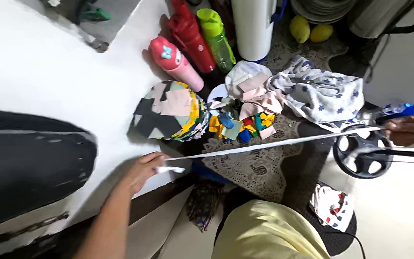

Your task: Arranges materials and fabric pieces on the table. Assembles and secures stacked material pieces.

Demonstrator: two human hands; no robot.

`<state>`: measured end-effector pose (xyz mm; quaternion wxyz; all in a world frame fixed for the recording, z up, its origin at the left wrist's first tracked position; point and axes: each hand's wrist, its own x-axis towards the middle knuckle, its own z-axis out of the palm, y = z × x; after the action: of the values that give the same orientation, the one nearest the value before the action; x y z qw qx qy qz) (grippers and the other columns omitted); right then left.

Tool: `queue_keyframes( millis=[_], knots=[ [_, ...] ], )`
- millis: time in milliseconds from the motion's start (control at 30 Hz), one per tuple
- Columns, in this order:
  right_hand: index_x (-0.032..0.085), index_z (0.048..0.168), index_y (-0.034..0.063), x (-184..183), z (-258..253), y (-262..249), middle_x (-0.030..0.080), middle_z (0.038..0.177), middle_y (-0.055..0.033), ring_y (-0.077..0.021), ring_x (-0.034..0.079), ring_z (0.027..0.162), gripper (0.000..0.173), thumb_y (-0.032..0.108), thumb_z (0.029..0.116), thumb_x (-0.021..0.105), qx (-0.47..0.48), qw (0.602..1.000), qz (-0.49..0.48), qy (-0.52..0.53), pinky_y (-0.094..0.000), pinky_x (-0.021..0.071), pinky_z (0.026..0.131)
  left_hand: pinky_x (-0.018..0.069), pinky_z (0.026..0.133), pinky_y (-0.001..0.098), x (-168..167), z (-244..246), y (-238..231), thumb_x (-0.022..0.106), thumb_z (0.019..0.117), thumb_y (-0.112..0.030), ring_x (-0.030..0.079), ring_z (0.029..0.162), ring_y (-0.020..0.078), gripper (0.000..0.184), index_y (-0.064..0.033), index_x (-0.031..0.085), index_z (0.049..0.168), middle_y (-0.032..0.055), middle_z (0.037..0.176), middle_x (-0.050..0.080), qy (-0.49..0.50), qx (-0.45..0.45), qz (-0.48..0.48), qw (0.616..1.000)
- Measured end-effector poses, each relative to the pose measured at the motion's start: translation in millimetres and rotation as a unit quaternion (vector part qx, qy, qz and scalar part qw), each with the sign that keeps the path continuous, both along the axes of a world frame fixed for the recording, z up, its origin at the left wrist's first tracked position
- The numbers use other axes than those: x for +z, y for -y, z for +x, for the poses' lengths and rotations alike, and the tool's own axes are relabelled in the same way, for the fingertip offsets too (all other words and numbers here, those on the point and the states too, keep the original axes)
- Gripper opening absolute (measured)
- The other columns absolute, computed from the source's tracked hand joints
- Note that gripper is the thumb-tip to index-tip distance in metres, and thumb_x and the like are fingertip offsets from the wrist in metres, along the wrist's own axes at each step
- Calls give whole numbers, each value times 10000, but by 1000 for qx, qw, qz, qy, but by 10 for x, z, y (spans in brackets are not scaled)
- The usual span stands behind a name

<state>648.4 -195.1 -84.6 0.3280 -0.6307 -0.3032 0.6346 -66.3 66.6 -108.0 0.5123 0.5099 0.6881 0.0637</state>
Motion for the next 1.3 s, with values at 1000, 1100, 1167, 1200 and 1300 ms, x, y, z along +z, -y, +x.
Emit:
queue_keyframes(
  millis=[1000, 1100, 1167, 1200, 1300],
  knots=[
    [727, 1053, -10, -475, -881, -436, 676, 1149, -283, -509, 587, 1172, 326, 305, 972, 705, 182, 805, -156, 543, -749, 386, 958, 414, 1041, 641, -589, 425, 306, 499, 1057, -96, 586, 1203, 485, 309, 70, 599, 1298, 324, 1252, 620, -243, -163, 136, 947],
    [718, 1143, -1, -436, -1304, -496, 654, 1207, -279, -499, 580, 1184, 283, 213, 959, 717, 155, 800, -48, 577, -701, 424, 972, 412, 1065, 625, -589, 598, 394, 539, 1035, -95, 555, 1249, 488, 347, 85, 566, 1330, 330, 1317, 580, -265, -146, 121, 945],
    [696, 1234, 16, -496, -1714, -513, 636, 1273, -261, -465, 581, 1225, 298, 196, 1002, 640, 184, 820, 7, 541, -653, 449, 1005, 438, 1050, 606, -645, 681, 476, 561, 1023, -95, 577, 1229, 472, 357, 80, 559, 1334, 323, 1312, 587, -259, -112, 125, 951],
    [672, 1286, 19, -568, -1929, -512, 616, 1324, -259, -462, 562, 1265, 327, 197, 1026, 590, 213, 829, 35, 515, -639, 437, 1037, 446, 1050, 590, -672, 691, 506, 566, 1019, -93, 582, 1228, 458, 367, 73, 551, 1346, 315, 1318, 586, -252, -92, 126, 955],
    [692, 1255, 3, -805, -2456, -474, 646, 1275, -263, -478, 610, 1191, 301, 153, 1017, 584, 242, 826, 152, 486, -624, 491, 959, 459, 1051, 567, -679, 687, 558, 549, 1026, -105, 595, 1227, 435, 378, 52, 549, 1370, 292, 1333, 592, -237, -55, 122, 962]
  ],
)
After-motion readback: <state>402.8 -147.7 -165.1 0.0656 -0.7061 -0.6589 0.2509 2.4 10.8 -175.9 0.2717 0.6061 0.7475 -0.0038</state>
